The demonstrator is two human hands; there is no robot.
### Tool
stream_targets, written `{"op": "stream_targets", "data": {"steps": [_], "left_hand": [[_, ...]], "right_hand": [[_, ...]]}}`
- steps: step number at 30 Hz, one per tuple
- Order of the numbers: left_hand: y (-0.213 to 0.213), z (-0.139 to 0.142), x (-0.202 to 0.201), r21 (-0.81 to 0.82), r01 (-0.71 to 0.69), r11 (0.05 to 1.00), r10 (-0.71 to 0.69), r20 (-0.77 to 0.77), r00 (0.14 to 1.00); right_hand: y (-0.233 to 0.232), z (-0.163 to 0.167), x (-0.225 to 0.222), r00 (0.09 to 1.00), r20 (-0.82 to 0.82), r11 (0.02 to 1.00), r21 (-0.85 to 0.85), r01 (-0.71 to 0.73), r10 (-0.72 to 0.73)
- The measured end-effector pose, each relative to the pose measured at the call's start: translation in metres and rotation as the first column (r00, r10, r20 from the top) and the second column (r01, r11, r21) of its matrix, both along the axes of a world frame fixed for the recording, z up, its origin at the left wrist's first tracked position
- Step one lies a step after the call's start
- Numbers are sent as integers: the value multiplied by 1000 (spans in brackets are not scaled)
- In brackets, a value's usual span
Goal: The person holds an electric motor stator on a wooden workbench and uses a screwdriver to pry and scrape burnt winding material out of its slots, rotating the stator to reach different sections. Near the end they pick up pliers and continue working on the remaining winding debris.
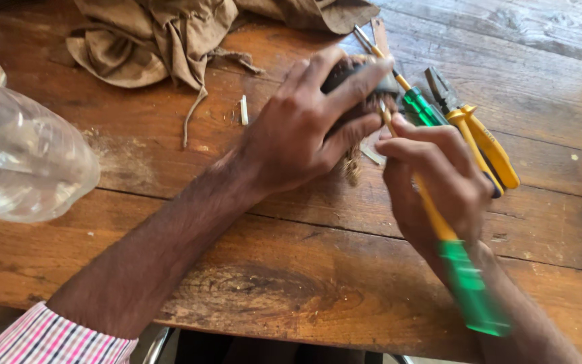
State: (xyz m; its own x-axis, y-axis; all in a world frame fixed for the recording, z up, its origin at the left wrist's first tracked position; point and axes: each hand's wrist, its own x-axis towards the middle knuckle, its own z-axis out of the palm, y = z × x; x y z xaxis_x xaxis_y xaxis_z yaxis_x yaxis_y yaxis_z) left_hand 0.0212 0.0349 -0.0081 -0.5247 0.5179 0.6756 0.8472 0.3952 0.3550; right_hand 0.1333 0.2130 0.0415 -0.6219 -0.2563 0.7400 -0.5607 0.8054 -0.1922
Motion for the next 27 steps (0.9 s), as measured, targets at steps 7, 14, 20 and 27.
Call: {"op": "stream_targets", "data": {"steps": [7,14,20,27], "left_hand": [[-14,-2,-7,14,-12,1000,12,4,1000],[-10,-3,0,41,0,999,0,11,1000],[-16,-1,1,24,11,1000,-12,16,1000],[-29,7,7,42,56,998,-56,-9,998]], "right_hand": [[-5,-7,-14,996,-73,998,-21,-59,57],[7,-7,-5,994,6,975,-192,111,-112],[5,-6,-4,996,-81,988,-152,-37,25],[5,-11,6,997,16,981,-182,-70,74]]}}
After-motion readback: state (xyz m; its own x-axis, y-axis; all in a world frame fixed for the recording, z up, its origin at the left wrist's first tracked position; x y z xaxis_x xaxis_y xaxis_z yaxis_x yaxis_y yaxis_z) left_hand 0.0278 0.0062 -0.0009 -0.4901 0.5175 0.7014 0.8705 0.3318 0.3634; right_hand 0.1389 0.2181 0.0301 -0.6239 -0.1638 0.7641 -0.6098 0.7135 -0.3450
